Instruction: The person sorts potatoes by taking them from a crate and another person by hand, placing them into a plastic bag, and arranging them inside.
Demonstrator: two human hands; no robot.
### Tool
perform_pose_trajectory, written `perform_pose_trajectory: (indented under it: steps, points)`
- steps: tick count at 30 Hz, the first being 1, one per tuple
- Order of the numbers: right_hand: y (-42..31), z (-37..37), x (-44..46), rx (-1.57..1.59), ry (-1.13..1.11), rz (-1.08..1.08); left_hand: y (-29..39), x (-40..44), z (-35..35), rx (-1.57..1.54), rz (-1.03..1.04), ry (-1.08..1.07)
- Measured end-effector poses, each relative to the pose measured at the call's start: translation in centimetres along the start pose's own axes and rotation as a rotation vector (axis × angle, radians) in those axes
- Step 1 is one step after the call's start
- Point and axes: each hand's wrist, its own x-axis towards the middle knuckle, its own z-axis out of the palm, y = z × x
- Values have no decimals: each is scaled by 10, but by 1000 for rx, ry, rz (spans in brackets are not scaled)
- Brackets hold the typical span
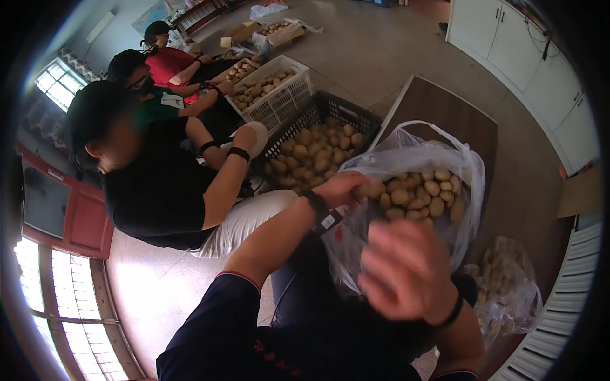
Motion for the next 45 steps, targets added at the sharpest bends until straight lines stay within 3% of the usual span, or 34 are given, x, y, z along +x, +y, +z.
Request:
perform_pose_trajectory:
  steps: [1, 3, 8, 11, 13, 16, 20, 28, 30, 31, 34, 37, 40, 42, 43, 45]
  points:
    - [-14, -16, 2, 6, 19, -79, -1, 1, -1, -116, -86, 46]
    - [-41, -36, -3, 161, 115, -177, -9, 1, -6, 214, 109, -47]
    - [-64, -53, -8, 459, 215, -351, -10, 5, 0, -21, 35, 85]
    - [-77, -51, 0, 603, 213, -139, -7, 4, 1, -70, -12, 126]
    - [-69, -47, 9, 482, 293, -338, -7, 2, -1, -69, -21, 142]
    - [-75, -55, 8, 548, 188, -208, -8, 3, -3, -70, -13, 152]
    - [-81, -50, -6, 527, 260, -152, -12, 5, -10, -105, 16, 165]
    - [-78, -40, -4, 515, 270, -219, -15, 5, -20, 40, 164, 164]
    - [-78, -41, -5, 513, 263, -206, -8, 6, -22, -182, -83, 192]
    - [-78, -42, -5, 511, 260, -200, -8, 5, -20, -179, -85, 191]
    - [-78, -44, -7, 500, 246, -184, -15, 8, -21, 63, 142, 221]
    - [-75, -44, -11, 494, 214, -150, -16, 8, -26, -179, 38, 216]
    - [-60, -45, -10, 364, 49, -128, -29, 10, -37, -12, 203, 205]
    - [-40, -43, 5, 153, -114, -183, -32, 4, -45, 600, 514, 196]
    - [-29, -19, -8, 168, 46, -68, -34, 7, -51, 594, 514, 176]
    - [-4, 6, -14, 181, 69, 108, -43, 18, -66, 93, 287, 219]
